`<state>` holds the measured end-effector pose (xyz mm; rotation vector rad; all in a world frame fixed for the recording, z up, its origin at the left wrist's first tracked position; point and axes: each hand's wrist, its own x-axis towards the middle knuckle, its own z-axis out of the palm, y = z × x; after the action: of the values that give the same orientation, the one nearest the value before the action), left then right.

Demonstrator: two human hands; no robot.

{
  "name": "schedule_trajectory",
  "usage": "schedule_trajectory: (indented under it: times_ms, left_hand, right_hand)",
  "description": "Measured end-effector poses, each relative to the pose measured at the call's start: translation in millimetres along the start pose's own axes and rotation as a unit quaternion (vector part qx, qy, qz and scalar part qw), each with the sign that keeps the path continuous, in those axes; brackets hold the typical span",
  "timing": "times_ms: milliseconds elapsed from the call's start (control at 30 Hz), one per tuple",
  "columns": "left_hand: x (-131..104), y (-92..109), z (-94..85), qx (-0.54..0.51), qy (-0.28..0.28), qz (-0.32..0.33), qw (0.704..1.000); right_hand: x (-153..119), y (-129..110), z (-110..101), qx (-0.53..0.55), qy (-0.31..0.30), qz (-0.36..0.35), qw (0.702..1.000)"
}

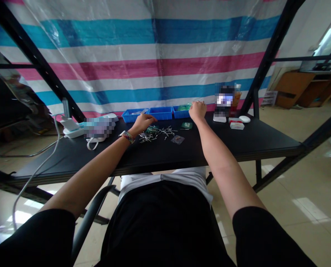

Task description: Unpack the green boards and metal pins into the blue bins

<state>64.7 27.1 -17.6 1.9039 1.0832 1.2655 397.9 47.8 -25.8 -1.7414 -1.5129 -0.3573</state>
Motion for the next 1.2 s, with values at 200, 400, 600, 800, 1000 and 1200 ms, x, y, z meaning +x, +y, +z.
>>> schedule_trajectory:
  times_ms: [200,400,600,800,1000,1200]
  left_hand:
    - [-1.8,-3.9,-7.2,0.048,-0.084,-0.024,0.995]
    - [-3.7,-2.6,-4.3,0.002,-0.086,-0.032,0.996]
    - [-4.2,-1.5,-4.0,-0.036,-0.091,-0.040,0.994]
    - [2.0,-3.5,-5.4,0.010,-0.114,-0.025,0.993]
    - [5.1,-1.3,-6.8,-0.009,-0.054,-0.006,0.999]
    - [2.4,7.1,-9.0,-0.053,0.046,0.012,0.997]
  right_hand:
    - [3.1,2.7,1.0,0.008,-0.009,0.025,1.000]
    - [2.0,6.8,0.6,0.028,-0.001,0.043,0.999]
    - [0.0,9.2,7.8,0.035,-0.014,0.034,0.999]
    - [5.8,4.8,11.8,0.078,0.028,0.047,0.995]
    - [10.2,-3.9,4.9,0.129,0.057,0.112,0.984]
    - [3.8,-23.6,-5.3,0.081,0.089,0.065,0.991]
